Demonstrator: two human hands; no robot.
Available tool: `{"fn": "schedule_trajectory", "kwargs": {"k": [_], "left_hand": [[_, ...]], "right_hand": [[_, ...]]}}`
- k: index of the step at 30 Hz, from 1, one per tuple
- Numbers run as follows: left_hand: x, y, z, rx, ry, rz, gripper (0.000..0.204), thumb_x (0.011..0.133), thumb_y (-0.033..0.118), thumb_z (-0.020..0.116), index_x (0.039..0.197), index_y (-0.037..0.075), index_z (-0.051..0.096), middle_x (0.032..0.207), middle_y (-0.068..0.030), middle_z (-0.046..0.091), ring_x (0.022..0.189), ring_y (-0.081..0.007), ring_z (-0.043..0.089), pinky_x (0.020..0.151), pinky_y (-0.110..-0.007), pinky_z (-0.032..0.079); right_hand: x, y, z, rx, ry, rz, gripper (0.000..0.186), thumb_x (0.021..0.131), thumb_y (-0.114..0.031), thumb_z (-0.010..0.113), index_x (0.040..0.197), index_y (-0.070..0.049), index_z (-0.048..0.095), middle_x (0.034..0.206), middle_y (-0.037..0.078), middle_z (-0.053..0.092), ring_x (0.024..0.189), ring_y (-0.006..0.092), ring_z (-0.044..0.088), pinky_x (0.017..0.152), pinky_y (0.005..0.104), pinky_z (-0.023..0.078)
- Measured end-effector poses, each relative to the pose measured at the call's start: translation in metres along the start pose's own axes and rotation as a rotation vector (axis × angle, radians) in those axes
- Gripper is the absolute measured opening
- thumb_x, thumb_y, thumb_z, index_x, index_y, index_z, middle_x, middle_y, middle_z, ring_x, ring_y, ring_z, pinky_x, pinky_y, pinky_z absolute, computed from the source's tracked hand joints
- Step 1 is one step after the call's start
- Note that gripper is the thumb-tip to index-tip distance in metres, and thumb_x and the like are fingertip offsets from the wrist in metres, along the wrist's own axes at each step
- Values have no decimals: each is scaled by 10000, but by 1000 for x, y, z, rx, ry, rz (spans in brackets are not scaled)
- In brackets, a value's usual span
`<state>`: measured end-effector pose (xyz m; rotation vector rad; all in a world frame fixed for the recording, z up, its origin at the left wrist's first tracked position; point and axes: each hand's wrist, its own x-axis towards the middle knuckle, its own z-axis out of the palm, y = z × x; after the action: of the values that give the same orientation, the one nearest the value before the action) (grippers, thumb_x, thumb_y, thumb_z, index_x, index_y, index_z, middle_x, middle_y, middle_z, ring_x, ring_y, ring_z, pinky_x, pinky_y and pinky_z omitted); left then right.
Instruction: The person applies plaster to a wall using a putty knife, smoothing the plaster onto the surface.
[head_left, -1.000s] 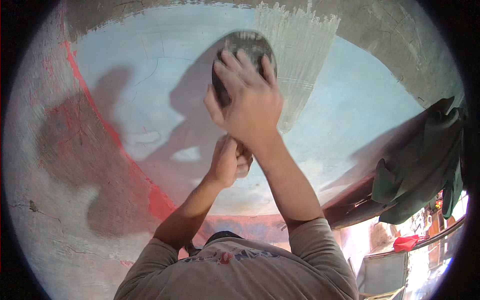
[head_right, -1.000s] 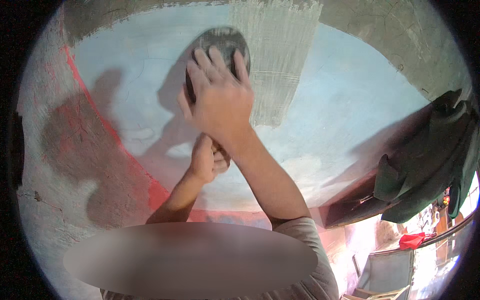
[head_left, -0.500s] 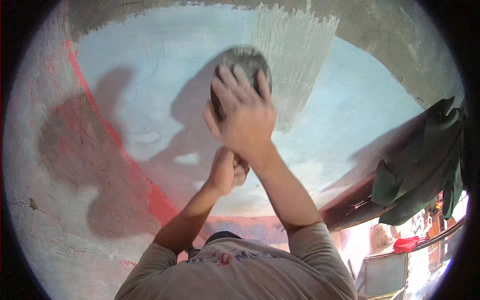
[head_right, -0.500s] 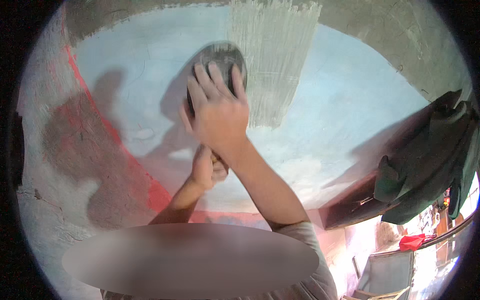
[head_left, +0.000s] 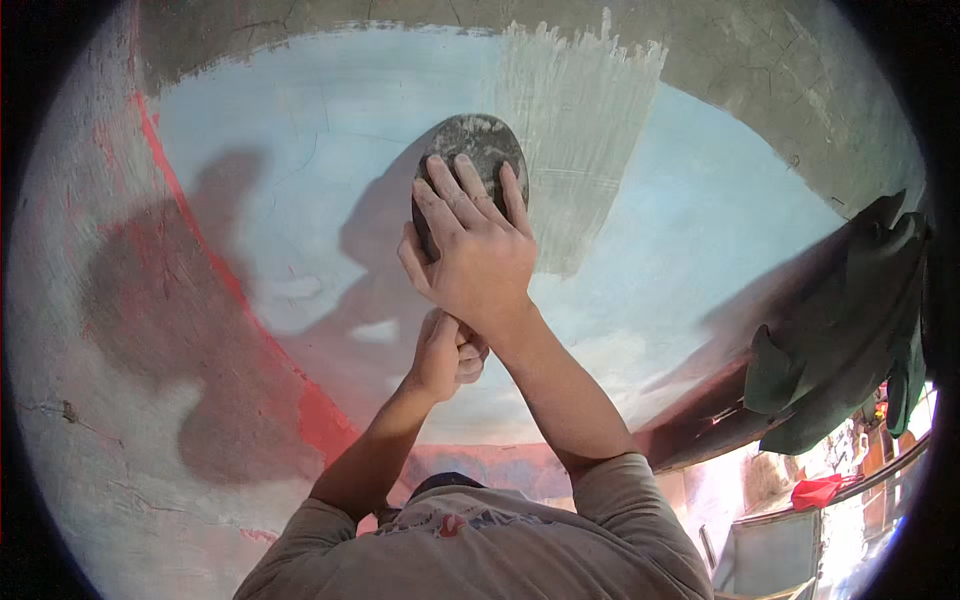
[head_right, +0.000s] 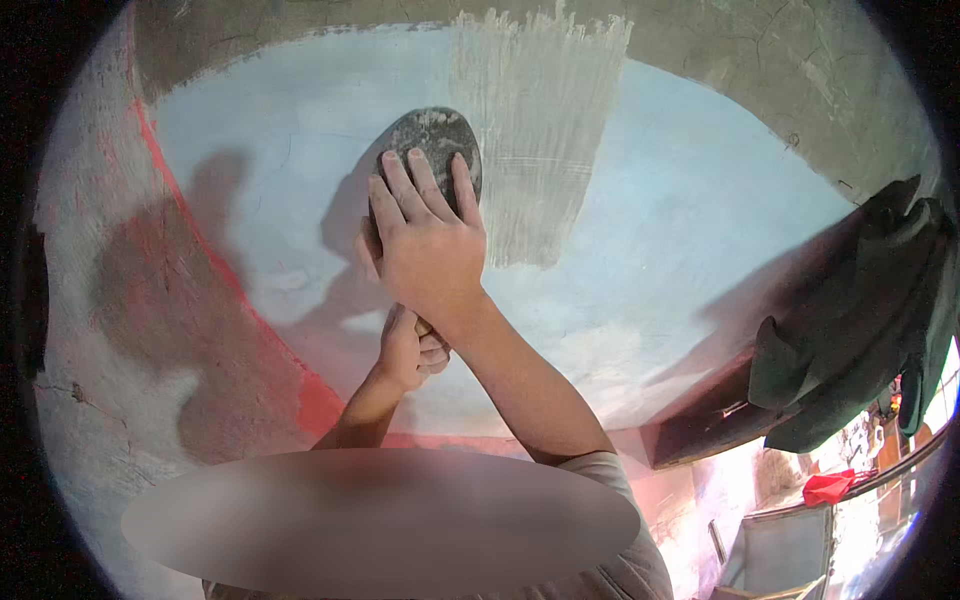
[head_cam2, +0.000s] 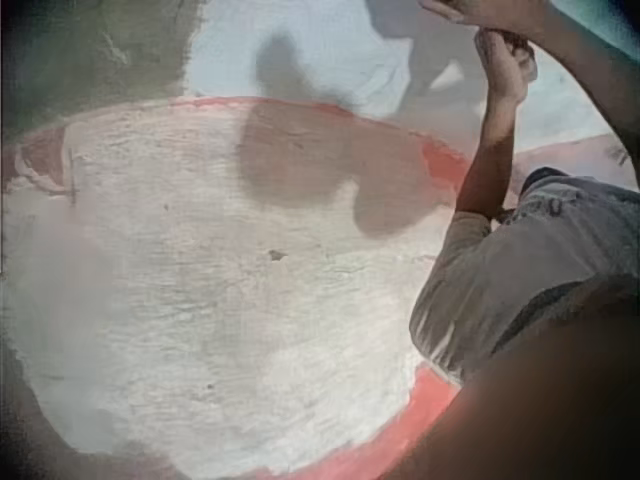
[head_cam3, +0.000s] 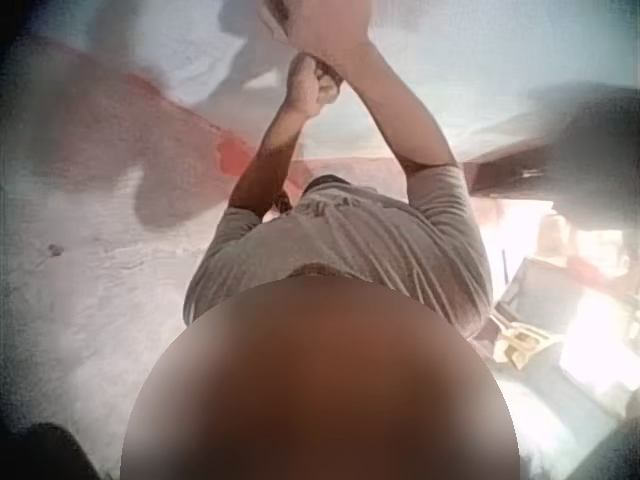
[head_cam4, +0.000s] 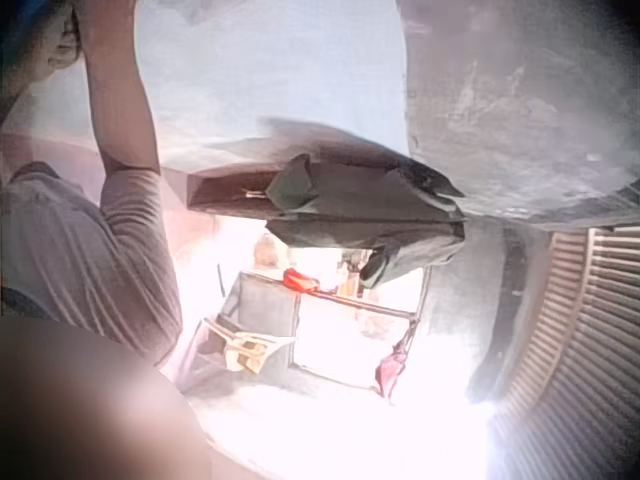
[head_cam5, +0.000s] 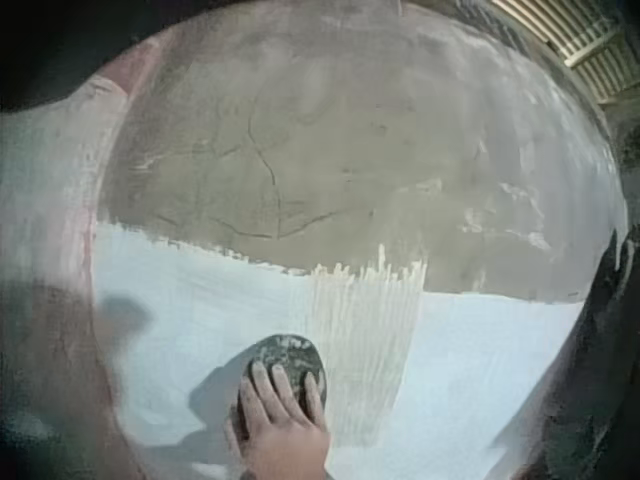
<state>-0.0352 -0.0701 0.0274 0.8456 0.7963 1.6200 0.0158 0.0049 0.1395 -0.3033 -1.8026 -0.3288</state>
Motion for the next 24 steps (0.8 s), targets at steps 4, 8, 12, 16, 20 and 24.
{"fn": "schedule_trajectory", "kwargs": {"k": [4,8,12,16,20,24], "left_hand": [[17,32,23,-80,124,-20,505,1072,470,395,714,125,483,514,63,295,373,-53,166,342,-254,128],[20,57,30,-8,-1,34,515,1073,495,401,714,133,473,505,68,261,370,-47,166,339,-250,125],[3,10,6,-55,107,-75,530,1066,563,400,654,229,408,502,101,248,352,-71,172,329,-238,154],[7,14,3,-61,-7,-55,521,1071,546,408,673,211,419,494,98,245,352,-74,186,333,-237,151],[25,56,22,-74,95,-31,541,1078,522,370,714,134,465,515,70,308,364,-56,192,346,-248,136],[18,27,-7,-62,64,-5,550,1074,563,393,734,138,469,523,70,311,362,-58,199,345,-249,145]], "right_hand": [[43,12,-4,5,57,-27,357,781,-296,728,1078,-104,783,1275,78,726,1233,289,661,1134,543,422],[61,11,-4,-1,83,0,402,789,-296,722,1137,-100,763,1302,75,714,1267,277,638,1137,539,416],[8,2,2,-36,1,-1,384,798,-294,719,1124,-96,763,1321,83,703,1271,290,636,1151,556,394],[19,7,7,-13,-9,6,365,806,-293,717,1108,-95,762,1307,75,708,1262,291,637,1143,553,404],[67,13,1,11,76,-14,359,811,-295,701,1103,-94,759,1282,76,715,1264,282,630,1125,543,424],[41,2,5,31,56,4,380,814,-299,701,1125,-91,764,1312,84,704,1275,289,624,1144,545,401]]}}
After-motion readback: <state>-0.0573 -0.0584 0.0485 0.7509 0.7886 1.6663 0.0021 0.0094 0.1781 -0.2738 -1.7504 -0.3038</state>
